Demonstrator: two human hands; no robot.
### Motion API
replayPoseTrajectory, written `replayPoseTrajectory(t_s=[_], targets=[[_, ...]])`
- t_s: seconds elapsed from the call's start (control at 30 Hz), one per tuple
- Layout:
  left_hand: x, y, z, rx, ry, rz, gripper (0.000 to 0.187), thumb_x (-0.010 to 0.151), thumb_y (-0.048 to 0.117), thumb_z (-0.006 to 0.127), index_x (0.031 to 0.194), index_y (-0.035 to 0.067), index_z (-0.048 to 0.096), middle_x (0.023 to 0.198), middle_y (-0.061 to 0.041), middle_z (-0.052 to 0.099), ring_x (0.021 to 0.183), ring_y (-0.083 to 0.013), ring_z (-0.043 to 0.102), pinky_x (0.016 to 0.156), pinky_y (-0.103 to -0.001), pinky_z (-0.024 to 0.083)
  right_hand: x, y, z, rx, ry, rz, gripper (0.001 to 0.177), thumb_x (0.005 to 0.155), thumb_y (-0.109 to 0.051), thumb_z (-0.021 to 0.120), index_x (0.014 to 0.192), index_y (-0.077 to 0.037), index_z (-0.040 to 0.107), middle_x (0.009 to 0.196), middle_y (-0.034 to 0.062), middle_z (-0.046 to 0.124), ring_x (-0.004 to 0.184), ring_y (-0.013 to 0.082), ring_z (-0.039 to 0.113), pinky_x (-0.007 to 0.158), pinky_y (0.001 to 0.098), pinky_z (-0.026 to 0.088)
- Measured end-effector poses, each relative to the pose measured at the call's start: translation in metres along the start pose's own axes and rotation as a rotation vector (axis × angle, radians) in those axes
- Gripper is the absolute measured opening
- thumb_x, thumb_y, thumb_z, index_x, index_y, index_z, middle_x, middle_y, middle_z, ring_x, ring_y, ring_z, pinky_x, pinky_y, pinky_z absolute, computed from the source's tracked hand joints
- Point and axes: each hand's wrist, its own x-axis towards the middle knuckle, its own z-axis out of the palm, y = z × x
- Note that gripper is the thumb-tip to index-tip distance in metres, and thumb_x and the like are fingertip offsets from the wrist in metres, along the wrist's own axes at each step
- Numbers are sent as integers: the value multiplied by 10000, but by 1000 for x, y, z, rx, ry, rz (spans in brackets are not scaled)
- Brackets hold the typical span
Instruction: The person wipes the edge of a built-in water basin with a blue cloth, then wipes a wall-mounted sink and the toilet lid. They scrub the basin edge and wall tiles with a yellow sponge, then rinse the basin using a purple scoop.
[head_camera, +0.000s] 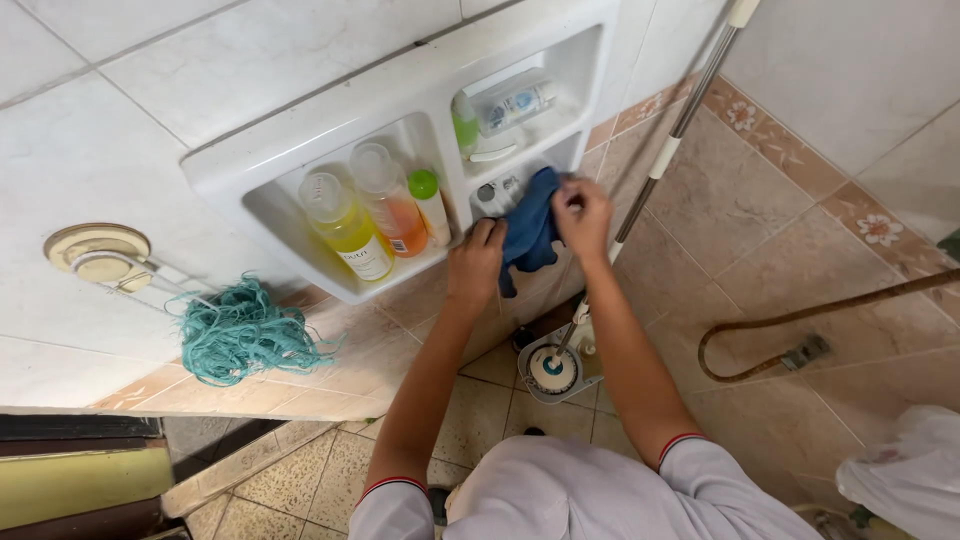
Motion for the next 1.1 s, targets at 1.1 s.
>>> replayPoseTrajectory(t_s=[1.1], targets=[[-118,-110,-165,214,-108,-187,468,887,177,655,1341,288,635,929,49,597,770,-89,650,610,-192,559,-127,-116,124,284,-136,-187,189,748,78,743,878,-59,746,645,42,612,593,226,647,612,339,564]])
